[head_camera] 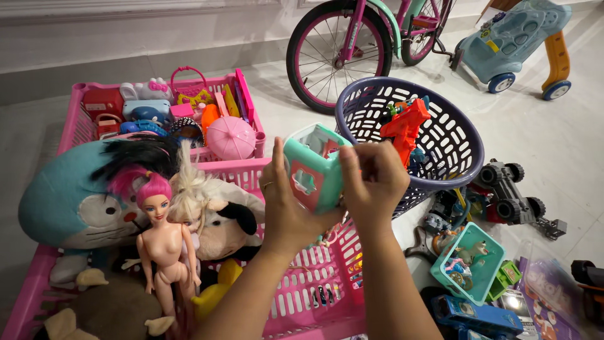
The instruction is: The person sorts various toys from a blue basket and the floor into a cardboard box and a pink basket. They handle plastic rings, a toy syringe, a toy xylophone, and stuffed animals, placing them into different containers.
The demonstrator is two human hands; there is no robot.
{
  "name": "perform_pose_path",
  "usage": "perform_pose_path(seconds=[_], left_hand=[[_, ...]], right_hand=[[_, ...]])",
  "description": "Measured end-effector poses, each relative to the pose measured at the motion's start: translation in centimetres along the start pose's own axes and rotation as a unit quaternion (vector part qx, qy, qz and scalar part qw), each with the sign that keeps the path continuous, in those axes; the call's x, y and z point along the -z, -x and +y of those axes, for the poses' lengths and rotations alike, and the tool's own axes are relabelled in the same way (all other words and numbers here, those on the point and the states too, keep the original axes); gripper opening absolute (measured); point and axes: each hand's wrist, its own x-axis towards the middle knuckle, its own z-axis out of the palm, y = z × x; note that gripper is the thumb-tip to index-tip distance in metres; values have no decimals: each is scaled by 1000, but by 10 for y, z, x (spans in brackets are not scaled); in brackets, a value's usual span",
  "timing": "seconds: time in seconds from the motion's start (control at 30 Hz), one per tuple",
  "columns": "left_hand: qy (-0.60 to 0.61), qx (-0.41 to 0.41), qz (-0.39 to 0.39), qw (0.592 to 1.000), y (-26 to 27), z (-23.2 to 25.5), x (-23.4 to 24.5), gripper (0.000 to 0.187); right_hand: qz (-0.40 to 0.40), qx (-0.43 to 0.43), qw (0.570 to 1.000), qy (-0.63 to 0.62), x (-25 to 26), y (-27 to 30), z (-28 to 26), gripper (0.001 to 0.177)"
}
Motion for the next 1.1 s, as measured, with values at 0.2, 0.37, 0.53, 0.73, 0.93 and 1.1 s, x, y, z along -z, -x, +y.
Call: perform_pose_path(seconds=[0.2,0.37,0.53,0.73,0.93,1.1], left_hand=[[4,-24,53,998,-2,-4,3,132],[15,14,58,998,-1,-9,2,133],[-25,-5,95,995,3,-9,-2,130],[8,-25,109,994,5,-15,-3,133],[47,-22,72,996,4,-16,-2,134],[64,-13,44,997,4,-13,-1,134]], right_hand=[[-87,-179,958,-204,10,-9,28,12],[-173,-178,920,-304,10,-10,47,13],[-187,-145,907,-348,16,-9,52,10],[-202,-132,900,-362,17,-6,53,9],[-169,-101,922,-332,16,-6,48,7],[-142,-38,943,-299,12,-8,40,5]])
